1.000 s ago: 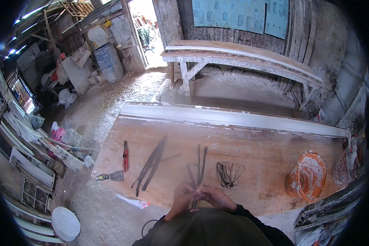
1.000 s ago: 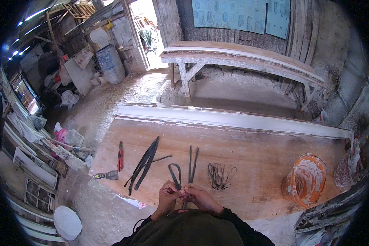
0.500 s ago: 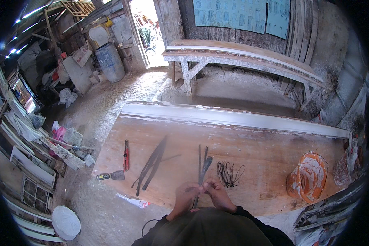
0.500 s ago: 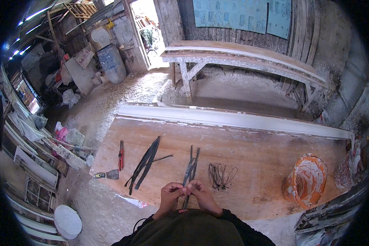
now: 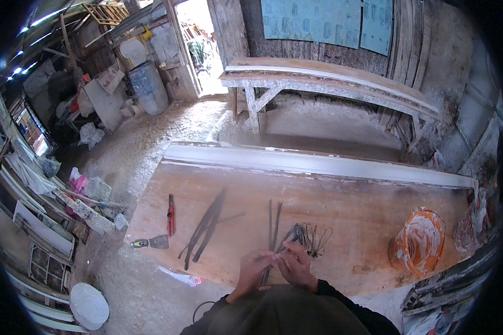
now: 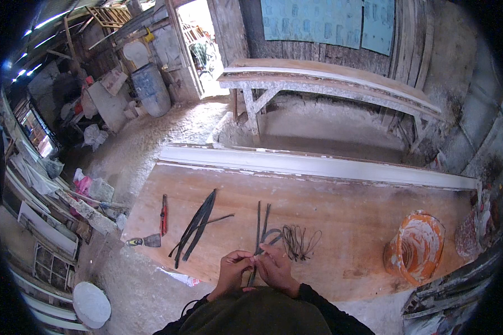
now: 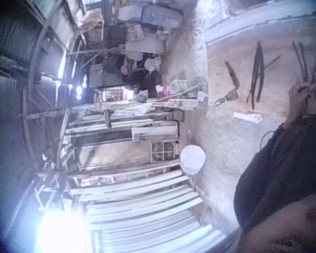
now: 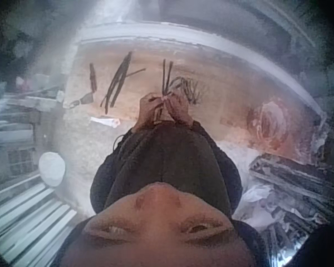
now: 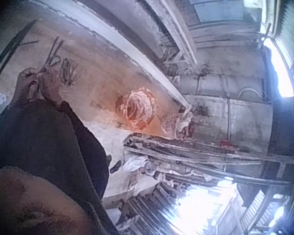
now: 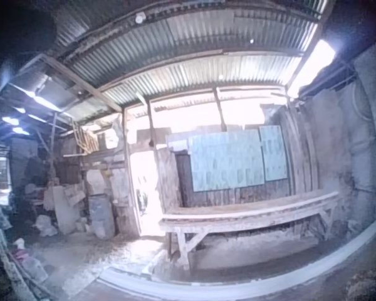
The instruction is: The person stands at a workbench and repeatedly picks up thin wire ties, loops them around a long metal rod, and twists them to secure the ties. The person continues this process with multiple ties throughout the clip.
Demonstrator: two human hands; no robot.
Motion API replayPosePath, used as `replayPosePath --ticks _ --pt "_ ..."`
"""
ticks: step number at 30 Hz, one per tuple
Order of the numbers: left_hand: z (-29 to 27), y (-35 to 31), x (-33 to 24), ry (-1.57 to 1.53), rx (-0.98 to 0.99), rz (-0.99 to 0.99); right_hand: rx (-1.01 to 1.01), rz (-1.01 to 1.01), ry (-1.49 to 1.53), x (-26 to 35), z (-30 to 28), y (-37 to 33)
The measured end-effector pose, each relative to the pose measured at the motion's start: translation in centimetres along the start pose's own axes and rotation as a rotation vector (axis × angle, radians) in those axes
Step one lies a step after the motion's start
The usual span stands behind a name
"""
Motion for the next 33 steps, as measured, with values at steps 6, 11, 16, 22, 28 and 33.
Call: replayPosePath --ticks 6,11,16,22,28,33 --pt "-0.1 -0.2 -0.8 0.051 0.070 0.000 0.266 -0.001 0.039 -1.4 0.3 -0.4" --pt "-0.8 0.0 -1.3 0.246 0.144 0.106 0.365 0.048 0.086 -1.4 0.5 -0.6" --pt "-0.7 -0.1 -1.1 0.214 0.078 0.207 0.345 0.055 0.162 -0.8 0.4 -0.1" --pt "-0.3 -0.5 -0.6 0.272 0.080 0.309 0.351 0.265 0.230 -1.2 0.4 -0.6" --pt "-0.2 -0.6 -1.2 0.580 0.189 0.571 0.481 0.756 0.751 -1.4 0.7 -0.5" --pt "0.1 -0.5 -2.2 0.751 0.283 0.841 0.605 1.079 1.131 -2.2 1.2 -1.1"
Point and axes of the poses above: each hand's wrist, its own y-axis towards the middle knuckle, its own z-axis out of the palm, x = y × z, the point moved 2 cm from there along y, towards the middle knuckle, and after that the axes turned 14 degrees about z, right-handed, at the moved point
